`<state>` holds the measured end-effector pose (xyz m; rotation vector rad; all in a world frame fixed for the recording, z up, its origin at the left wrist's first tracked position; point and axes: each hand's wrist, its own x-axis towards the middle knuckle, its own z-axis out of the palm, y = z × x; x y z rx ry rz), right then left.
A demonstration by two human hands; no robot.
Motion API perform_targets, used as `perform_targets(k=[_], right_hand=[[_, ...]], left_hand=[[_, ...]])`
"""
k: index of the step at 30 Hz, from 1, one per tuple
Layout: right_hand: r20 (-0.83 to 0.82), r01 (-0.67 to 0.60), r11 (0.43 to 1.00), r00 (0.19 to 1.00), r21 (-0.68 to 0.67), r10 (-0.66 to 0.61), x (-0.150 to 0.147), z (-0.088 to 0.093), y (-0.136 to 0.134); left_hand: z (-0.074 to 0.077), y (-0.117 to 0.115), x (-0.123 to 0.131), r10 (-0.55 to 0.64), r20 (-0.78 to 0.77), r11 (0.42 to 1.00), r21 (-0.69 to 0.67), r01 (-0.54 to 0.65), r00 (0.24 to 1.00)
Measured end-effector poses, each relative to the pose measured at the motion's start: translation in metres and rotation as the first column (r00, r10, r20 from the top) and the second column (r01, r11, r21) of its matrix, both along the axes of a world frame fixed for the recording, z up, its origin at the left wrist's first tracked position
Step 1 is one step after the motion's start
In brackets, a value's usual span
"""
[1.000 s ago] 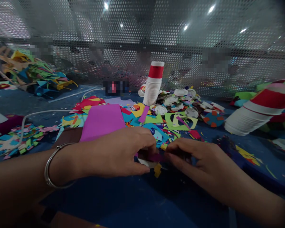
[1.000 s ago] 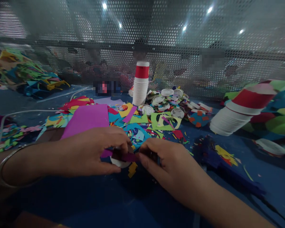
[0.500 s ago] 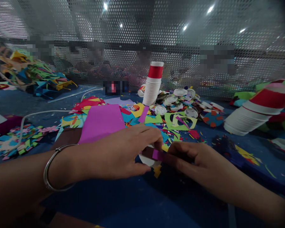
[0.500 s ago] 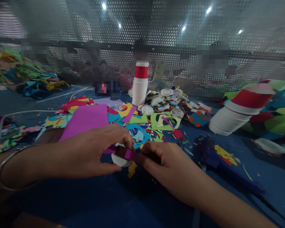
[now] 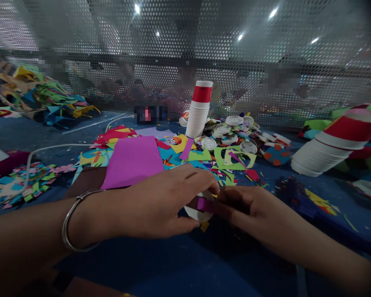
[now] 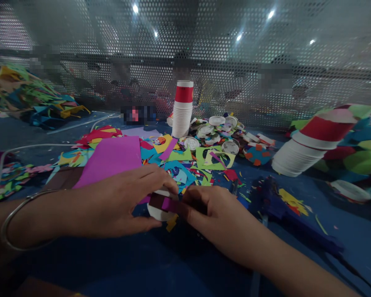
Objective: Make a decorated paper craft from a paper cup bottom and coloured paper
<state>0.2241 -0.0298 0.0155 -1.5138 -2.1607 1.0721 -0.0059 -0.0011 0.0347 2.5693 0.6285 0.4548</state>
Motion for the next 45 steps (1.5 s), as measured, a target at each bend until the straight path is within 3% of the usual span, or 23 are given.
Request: perform_targets(k=[7, 14, 22, 29, 34, 42, 45], right_hand=[[-0.024, -0.032, 0.999, 0.999, -0.032, 0.031, 0.003, -0.002, 0.004], [-0.052, -0.027, 0.997, 0.998, -0.070, 0.024, 0.009, -0.007, 0.006], [-0.072, 0.089, 0.989, 0.994, 0.120, -0.081, 0.013, -0.002, 0.008], [-0.086, 0.170, 0.937, 0.985, 0.304, -0.151, 0.014, 0.003, 0.009], [-0.034, 0.171, 0.885, 0.984, 0.434, -0.173, 0.015, 0.007, 0.007], [-0.025, 0.156, 0.893, 0.987, 0.421, -0.161, 0.015, 0.004, 0.007], [-0.034, 0.147, 0.907, 0.989, 0.396, -0.145, 0.015, 0.003, 0.007]], left_hand=[[-0.001, 0.001, 0.001, -0.041, -0.037, 0.998, 0.055, 0.043, 0.998], [-0.003, 0.004, -0.002, 0.003, -0.042, 0.997, 0.076, 0.001, 0.999], [0.000, 0.006, -0.003, 0.023, -0.101, 0.999, 0.030, -0.020, 0.995], [0.005, 0.003, -0.007, -0.112, -0.203, 0.992, -0.072, 0.099, 0.973], [0.006, 0.006, -0.009, -0.124, -0.279, 0.990, -0.095, 0.102, 0.952], [0.015, 0.008, -0.015, -0.095, -0.307, 0.993, -0.092, 0.070, 0.947], [0.013, 0.016, -0.017, -0.064, -0.217, 0.996, -0.081, 0.047, 0.974]])
